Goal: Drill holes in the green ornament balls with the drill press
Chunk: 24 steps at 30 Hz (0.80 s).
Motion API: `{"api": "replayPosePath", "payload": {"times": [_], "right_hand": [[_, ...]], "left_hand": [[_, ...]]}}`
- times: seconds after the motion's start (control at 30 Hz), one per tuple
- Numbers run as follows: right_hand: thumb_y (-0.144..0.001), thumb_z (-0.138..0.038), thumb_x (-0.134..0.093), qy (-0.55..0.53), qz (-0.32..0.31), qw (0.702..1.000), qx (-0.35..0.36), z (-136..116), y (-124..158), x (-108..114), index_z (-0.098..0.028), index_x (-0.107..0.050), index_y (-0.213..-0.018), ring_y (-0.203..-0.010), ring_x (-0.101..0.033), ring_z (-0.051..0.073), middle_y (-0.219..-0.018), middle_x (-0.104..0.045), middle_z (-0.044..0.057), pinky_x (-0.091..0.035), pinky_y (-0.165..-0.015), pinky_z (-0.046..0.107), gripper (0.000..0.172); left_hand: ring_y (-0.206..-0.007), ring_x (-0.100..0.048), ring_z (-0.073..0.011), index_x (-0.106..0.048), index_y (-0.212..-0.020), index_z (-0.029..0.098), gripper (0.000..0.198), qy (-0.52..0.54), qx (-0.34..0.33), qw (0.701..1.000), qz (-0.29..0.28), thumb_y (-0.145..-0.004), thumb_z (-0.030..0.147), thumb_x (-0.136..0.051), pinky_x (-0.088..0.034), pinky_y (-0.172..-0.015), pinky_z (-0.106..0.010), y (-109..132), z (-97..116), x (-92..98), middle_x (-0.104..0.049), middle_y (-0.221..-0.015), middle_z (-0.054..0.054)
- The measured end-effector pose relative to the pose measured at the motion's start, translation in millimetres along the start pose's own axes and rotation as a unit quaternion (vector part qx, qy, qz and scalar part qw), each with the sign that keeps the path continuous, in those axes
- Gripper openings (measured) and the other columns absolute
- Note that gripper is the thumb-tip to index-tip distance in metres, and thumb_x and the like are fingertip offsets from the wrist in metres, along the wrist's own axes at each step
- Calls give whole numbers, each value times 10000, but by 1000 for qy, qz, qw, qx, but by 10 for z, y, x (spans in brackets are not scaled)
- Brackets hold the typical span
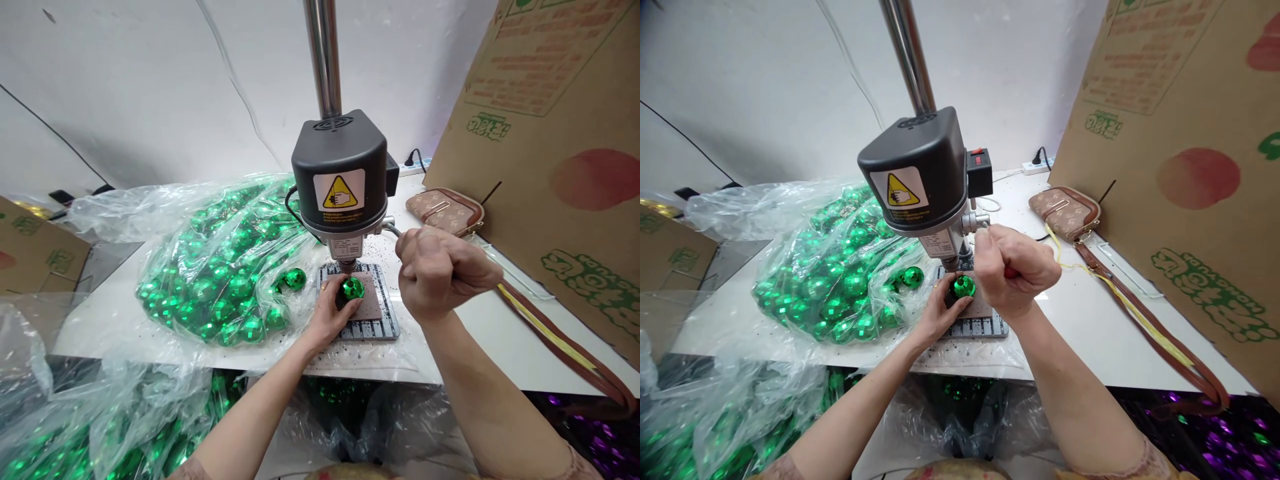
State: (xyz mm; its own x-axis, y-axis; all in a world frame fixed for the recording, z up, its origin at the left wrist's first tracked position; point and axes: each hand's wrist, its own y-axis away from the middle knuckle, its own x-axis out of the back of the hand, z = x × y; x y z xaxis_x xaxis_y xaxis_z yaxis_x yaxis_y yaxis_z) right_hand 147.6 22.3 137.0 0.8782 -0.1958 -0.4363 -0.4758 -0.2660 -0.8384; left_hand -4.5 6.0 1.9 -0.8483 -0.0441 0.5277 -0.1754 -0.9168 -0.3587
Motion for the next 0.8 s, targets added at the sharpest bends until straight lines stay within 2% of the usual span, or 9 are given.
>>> {"api": "replayPosePath", "payload": {"times": [0.17,0.3,0.53,0.7,0.8], "right_hand": [[-863,-105,-588,-10,-25,999,38,23,11,35,-176,-231,-522,-404,-276,39,-467,-287,-67,-192,-407,259,498],[-830,-55,-579,-21,-28,997,65,45,29,43,-179,-194,-540,-396,-236,24,-472,-257,-79,-192,-399,252,499],[-814,-33,-555,-19,-28,996,81,70,50,58,-192,-178,-557,-412,-246,32,-484,-267,-76,-220,-405,257,484],[-810,-13,-541,-34,-53,992,105,103,111,118,-192,-207,-572,-423,-252,31,-495,-263,-78,-232,-421,252,448],[-821,-31,-560,-31,-51,994,92,72,135,124,-184,-214,-561,-407,-267,28,-485,-271,-79,-243,-420,251,459]], "left_hand": [[-1224,-568,-272,-535,-1316,231,442,0,2,1000,-1,-910,331,-679,-464,-1051,-439,9,7,3,-626,-1270,-99],[-1220,-573,-269,-539,-1310,237,443,0,7,1000,0,-903,332,-687,-466,-1048,-435,13,0,-1,-627,-1266,-92],[-1197,-572,-265,-551,-1289,236,422,6,9,1000,6,-902,337,-685,-465,-1047,-433,3,-5,-15,-627,-1242,-89],[-1211,-565,-266,-544,-1292,230,428,7,9,1000,3,-903,337,-686,-459,-1057,-436,4,-7,-10,-621,-1255,-92],[-1222,-563,-267,-543,-1292,230,428,9,7,1000,0,-902,334,-687,-457,-1061,-438,14,-9,-8,-621,-1264,-93]]}}
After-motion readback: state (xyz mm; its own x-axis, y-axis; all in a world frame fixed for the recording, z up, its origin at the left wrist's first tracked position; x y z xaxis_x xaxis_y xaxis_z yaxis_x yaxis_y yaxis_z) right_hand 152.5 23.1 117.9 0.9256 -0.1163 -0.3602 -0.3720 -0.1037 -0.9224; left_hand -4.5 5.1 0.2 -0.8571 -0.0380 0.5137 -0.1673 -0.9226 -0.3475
